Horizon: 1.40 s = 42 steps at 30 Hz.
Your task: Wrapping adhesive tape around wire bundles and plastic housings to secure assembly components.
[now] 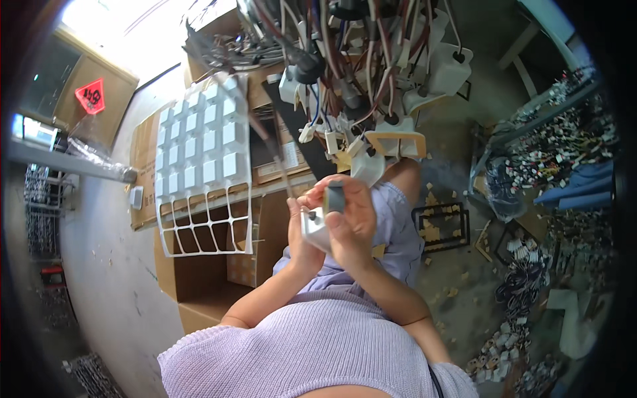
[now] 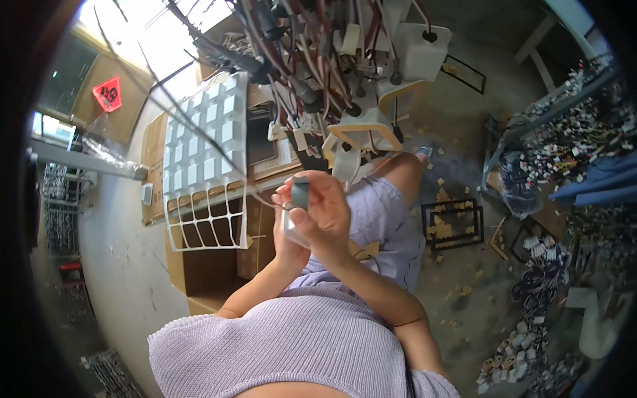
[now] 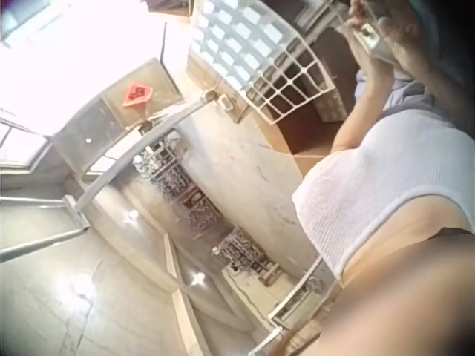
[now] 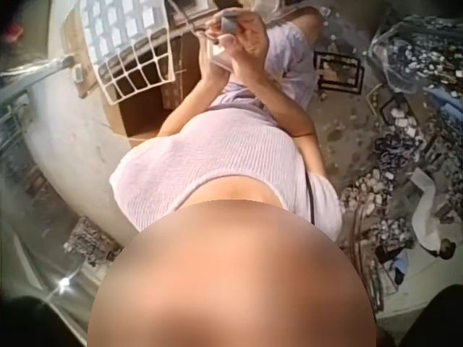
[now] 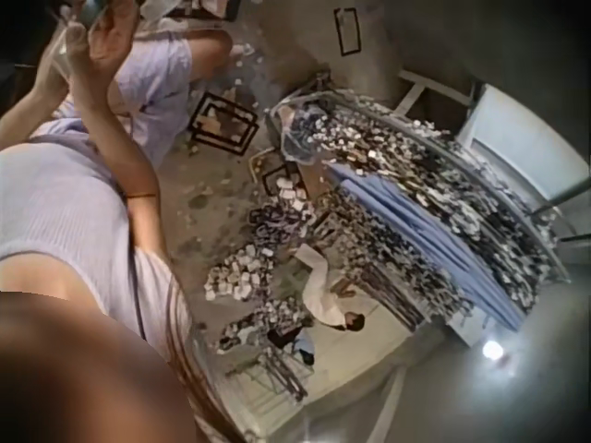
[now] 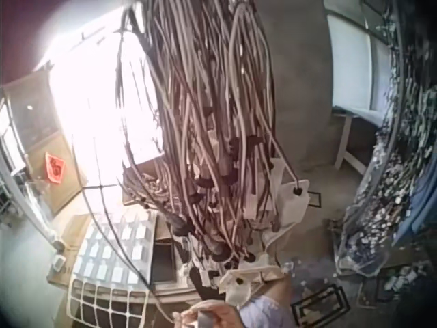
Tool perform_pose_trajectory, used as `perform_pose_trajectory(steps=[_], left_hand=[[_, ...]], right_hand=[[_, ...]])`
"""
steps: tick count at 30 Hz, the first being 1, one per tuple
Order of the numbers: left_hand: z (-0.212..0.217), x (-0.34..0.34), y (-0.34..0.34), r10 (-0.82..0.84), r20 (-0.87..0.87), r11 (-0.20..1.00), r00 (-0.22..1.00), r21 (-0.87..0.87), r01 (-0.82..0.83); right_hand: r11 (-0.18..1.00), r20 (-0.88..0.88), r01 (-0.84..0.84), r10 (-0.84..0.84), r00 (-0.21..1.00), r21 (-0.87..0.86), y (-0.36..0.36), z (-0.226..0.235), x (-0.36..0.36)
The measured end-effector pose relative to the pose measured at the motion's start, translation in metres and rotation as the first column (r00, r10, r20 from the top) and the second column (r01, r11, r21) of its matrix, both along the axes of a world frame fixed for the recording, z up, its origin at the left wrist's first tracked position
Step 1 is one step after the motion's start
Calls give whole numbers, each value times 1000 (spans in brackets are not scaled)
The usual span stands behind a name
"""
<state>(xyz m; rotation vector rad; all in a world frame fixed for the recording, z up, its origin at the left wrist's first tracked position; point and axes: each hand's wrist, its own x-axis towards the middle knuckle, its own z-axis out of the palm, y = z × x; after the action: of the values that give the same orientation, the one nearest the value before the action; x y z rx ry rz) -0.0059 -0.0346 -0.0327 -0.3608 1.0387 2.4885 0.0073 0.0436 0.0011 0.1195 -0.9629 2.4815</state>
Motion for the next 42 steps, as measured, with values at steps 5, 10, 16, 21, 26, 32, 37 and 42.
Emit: perform_pose_trajectory(steps=[5,10,16,21,26,32,37,42], left_hand=[[8,12,-8,-97,-354,992,930,36,118],[5,2,-16,-391,-668,920,633,-297,255],[7,-7,-38,-556,-587,827,588,-463,320],[14,-16,-36,-440,-628,898,642,-319,303],[20,-16,-34,-419,-653,901,630,-386,199],[26,-15,-37,-466,-633,879,618,-409,244],[30,-15,-33,-444,-564,894,696,-338,296],[41,-26,-29,-424,-550,883,719,-428,193]], right_hand=[[994,-61,111,-111,992,4,-11,5,5],[970,-94,240,-236,967,36,-6,13,6],[977,-42,115,-109,993,178,16,19,15],[683,-114,605,-619,777,411,79,60,-18],[494,-132,452,-554,822,743,103,76,-62],[429,-145,427,-549,823,796,107,85,-88],[312,-236,487,-589,773,816,118,74,-91],[290,-340,669,-686,644,684,114,72,-47]])
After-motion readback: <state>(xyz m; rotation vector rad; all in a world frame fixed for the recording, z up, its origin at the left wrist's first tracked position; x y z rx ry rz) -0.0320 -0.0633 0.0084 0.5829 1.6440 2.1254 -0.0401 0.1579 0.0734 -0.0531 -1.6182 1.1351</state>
